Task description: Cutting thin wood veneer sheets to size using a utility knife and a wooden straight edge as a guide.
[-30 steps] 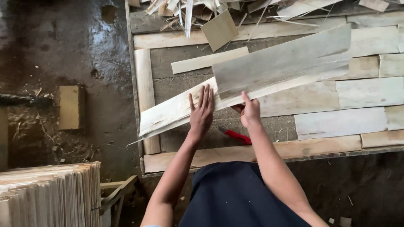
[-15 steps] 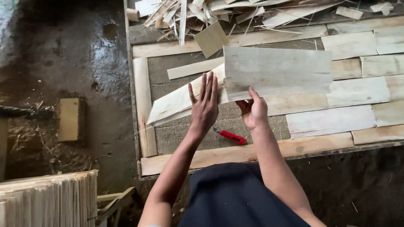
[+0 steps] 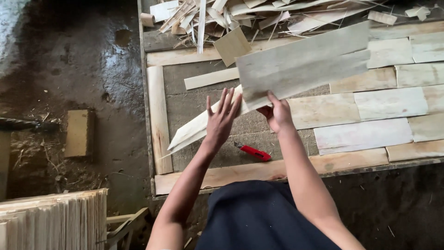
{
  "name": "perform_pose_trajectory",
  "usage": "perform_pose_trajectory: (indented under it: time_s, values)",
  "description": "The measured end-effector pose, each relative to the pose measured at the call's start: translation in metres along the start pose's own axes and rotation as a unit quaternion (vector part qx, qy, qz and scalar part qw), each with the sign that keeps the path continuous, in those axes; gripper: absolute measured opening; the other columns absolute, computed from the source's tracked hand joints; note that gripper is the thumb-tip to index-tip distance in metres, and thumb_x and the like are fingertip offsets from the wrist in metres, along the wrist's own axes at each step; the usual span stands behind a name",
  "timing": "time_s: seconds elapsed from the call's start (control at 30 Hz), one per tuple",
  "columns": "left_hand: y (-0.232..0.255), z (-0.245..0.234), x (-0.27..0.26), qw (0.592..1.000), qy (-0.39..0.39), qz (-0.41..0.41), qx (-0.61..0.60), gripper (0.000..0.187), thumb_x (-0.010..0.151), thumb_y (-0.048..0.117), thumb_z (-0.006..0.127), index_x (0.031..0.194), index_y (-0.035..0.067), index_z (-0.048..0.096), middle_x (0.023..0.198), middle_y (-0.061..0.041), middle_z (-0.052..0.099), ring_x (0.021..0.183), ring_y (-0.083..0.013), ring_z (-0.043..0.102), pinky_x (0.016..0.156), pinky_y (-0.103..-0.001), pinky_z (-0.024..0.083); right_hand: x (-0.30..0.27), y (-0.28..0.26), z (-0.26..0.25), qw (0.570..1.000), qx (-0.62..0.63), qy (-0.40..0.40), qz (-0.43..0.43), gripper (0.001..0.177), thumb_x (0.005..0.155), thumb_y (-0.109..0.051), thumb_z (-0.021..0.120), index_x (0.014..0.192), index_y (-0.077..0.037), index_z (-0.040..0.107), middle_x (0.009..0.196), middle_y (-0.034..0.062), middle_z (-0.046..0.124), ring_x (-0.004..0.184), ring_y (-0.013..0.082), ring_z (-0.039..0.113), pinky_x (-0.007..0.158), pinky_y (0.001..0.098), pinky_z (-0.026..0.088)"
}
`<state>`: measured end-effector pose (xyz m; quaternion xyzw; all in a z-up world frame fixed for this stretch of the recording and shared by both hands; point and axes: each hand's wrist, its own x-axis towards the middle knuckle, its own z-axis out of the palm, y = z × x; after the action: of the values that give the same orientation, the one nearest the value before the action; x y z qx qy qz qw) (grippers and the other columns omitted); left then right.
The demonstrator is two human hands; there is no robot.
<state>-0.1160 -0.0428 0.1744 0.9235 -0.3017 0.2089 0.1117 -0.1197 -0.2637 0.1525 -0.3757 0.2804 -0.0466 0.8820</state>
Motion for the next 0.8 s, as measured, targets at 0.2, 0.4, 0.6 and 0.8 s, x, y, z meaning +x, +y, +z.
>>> perform_pose_trajectory:
  time_s: [0.2, 0.4, 0.6, 0.8]
  values:
    - [-0.010, 0.006, 0.010, 0.999, -0.027, -0.029, 0.014, 0.098, 0.075, -0.015, 0.064, 0.158, 0.029, 0.038, 0.169, -0.005, 0.030, 0.157, -0.0268, 0.020, 0.118, -0.070, -0.004, 0.043, 0.008, -0.012, 0.999, -0.040, 0.008, -0.009, 0.051, 0.094, -0.018, 0.080, 0.123, 0.005, 0.045, 0.116, 0.0232, 0.054, 0.093, 0.0467, 0.070, 0.069, 0.0597, 0.066]
    - [-0.029, -0.002, 0.036, 0.996, -0.017, -0.019, 0.082, 0.087, 0.078, -0.005, 0.069, 0.151, 0.039, 0.048, 0.170, 0.007, 0.027, 0.159, -0.0241, 0.012, 0.118, -0.071, -0.009, 0.053, -0.016, 0.023, 0.993, -0.104, -0.032, -0.043, 0.057, 0.094, -0.023, 0.081, 0.128, 0.007, 0.047, 0.116, 0.0239, 0.062, 0.089, 0.0496, 0.073, 0.069, 0.0595, 0.067]
    - [-0.074, 0.078, -0.022, 0.964, -0.262, -0.034, 0.021, 0.078, 0.084, 0.009, 0.074, 0.148, 0.041, 0.045, 0.173, 0.000, 0.015, 0.159, -0.0261, 0.009, 0.120, -0.073, 0.009, 0.061, 0.049, -0.012, 0.967, -0.241, 0.053, 0.068, 0.022, 0.089, -0.011, 0.059, 0.105, 0.004, 0.059, 0.097, 0.0164, 0.064, 0.081, 0.0407, 0.075, 0.068, 0.0451, 0.065]
    - [-0.091, 0.166, -0.087, 0.913, -0.393, -0.107, -0.032, 0.066, 0.101, 0.030, 0.059, 0.157, 0.043, 0.028, 0.173, -0.002, 0.005, 0.159, -0.0299, 0.000, 0.116, -0.077, 0.016, -0.004, 0.110, -0.070, 0.578, -0.798, -0.136, 0.099, 0.054, 0.063, -0.045, 0.090, 0.098, -0.011, 0.067, 0.104, 0.0166, 0.074, 0.107, 0.0405, 0.071, 0.089, 0.0545, 0.058]
